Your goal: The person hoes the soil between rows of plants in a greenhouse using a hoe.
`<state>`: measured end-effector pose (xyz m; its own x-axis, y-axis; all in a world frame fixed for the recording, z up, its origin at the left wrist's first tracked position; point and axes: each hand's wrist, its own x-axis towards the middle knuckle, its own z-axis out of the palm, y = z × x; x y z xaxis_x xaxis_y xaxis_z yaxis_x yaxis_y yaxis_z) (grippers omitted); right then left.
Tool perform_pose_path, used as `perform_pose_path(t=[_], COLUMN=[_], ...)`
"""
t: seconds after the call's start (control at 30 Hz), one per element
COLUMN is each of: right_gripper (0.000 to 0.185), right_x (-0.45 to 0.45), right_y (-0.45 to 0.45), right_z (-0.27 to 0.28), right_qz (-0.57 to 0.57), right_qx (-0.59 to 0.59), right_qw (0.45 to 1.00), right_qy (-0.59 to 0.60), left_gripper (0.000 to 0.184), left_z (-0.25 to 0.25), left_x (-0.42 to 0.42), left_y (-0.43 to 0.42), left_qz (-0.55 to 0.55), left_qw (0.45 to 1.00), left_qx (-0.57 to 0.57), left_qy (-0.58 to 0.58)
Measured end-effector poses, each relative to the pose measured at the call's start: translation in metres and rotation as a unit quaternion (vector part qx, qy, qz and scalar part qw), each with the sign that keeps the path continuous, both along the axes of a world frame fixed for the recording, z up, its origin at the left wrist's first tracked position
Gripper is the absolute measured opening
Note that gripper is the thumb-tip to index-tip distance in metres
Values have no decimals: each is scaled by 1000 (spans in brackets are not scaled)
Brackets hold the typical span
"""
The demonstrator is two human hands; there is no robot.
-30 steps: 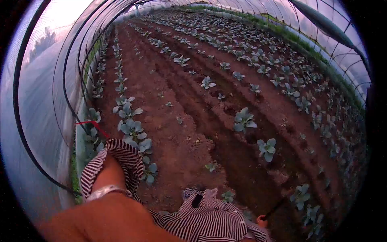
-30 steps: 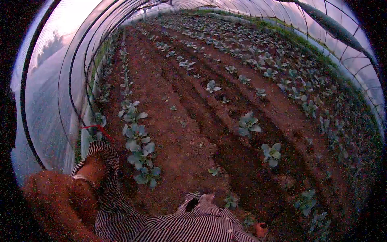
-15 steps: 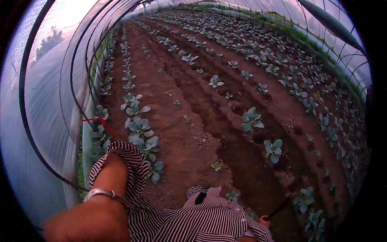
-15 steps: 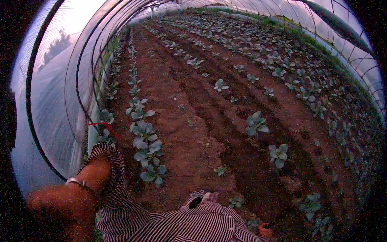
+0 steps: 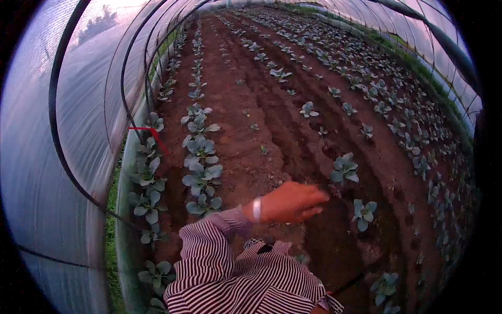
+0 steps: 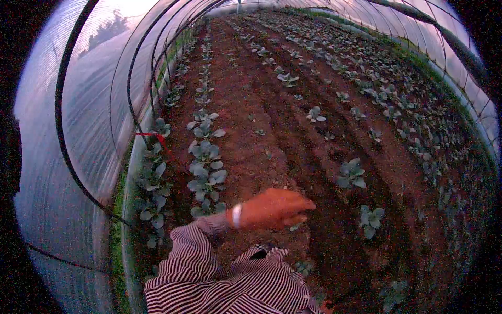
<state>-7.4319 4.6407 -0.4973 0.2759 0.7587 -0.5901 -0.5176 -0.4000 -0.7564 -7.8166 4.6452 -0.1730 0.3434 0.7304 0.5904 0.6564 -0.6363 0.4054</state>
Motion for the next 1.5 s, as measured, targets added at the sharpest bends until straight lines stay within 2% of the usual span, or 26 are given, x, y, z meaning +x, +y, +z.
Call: perform_pose_path(t=[0.03, 0.07, 0.13, 0.33, 0.4, 0.47, 0.57, 0.7, 0.93, 0.97, 1.0, 1.03, 1.07, 1.1, 1.13, 1.17, 1.2, 1.23, 1.27, 1.3, 1.33, 1.43, 1.5], right_gripper=[47, 47, 48, 51, 52, 53, 55, 57, 61, 62, 62, 63, 63, 64, 64, 65, 66, 60, 54, 32, 14, 16, 14], right_x=[-4, -6, -13, -23, -26, -31, -38, -49, -51, -56, -67, -79, -100, -118, -132, -135, -133, -122, -112, -100, -93, -82, -78], right_y=[2, 5, 9, 10, 8, 6, 5, -2, -56, -95, -134, -172, -205, -221, -222, -220, -203, -203, -188, -176, -162, -170, -167], right_z=[3, 5, 8, 10, 8, 7, 7, 10, 0, -3, -3, -7, -6, -2, 6, 12, 37, 2, -51, -90, -101, -105, -82], right_qz=[2, 5, 8, -15, -26, -33, -39, -52, -106, -130, -146, -153, -151, -137, -125, -126, -144, -125, -109, -254, -367, -386, -402], right_qx=[3, 2, 2, -4, -5, -10, -14, -17, -12, -17, -20, -20, -18, -5, 21, 54, 103, 103, 179, 127, 74, 59, 38], right_qw=[1000, 1000, 1000, 1000, 999, 999, 999, 998, 993, 990, 987, 984, 981, 978, 974, 969, 967, 964, 921, 958, 889, 856, 893], right_qy=[0, -2, -4, -17, -24, -30, -33, -38, -41, -48, -61, -85, -120, -160, -190, -203, -181, -211, -328, -35, 262, 339, 200], left_gripper=[27, 31, 35, 30, 32, 37, 43, 41, 37, 36, 35, 35, 25, 23, 20, 22, 22, 24, 24, 23, 23, 21, 18], left_z=[-20, -39, -86, -132, -120, -147, -208, -193, -179, -172, -158, -147, -152, -139, -149, -138, -144, -129, -109, -87, -67, -58, -50], left_x=[-3, -3, -7, 49, 77, 115, 173, 175, 168, 161, 153, 147, 144, 144, 142, 148, 148, 151, 156, 161, 167, 179, 189], left_y=[2, 5, 15, 34, 34, 35, 31, 22, 21, 10, 5, -1, -9, -8, -6, -11, -6, -4, -11, -7, 4, -13, -13], left_qz=[4, 7, -34, -197, -278, -391, -504, -547, -618, -639, -646, -661, -635, -621, -614, -561, -595, -588, -565, -527, -515, -460, -444], left_qw=[986, 946, 923, 955, 922, 891, 846, 825, 767, 744, 725, 683, 740, 758, 741, 702, 750, 749, 759, 775, 760, 726, 714], left_qx=[-114, -225, -299, -221, -269, -226, -164, -128, -171, -186, -188, -172, -209, -155, -211, -242, -217, -211, -166, -117, -114, -98, -100], left_qy=[119, 233, 241, 1, -15, -51, -60, -57, 4, 49, 148, 258, 73, 123, 171, 365, 189, 223, 279, 330, 380, 502, 532])
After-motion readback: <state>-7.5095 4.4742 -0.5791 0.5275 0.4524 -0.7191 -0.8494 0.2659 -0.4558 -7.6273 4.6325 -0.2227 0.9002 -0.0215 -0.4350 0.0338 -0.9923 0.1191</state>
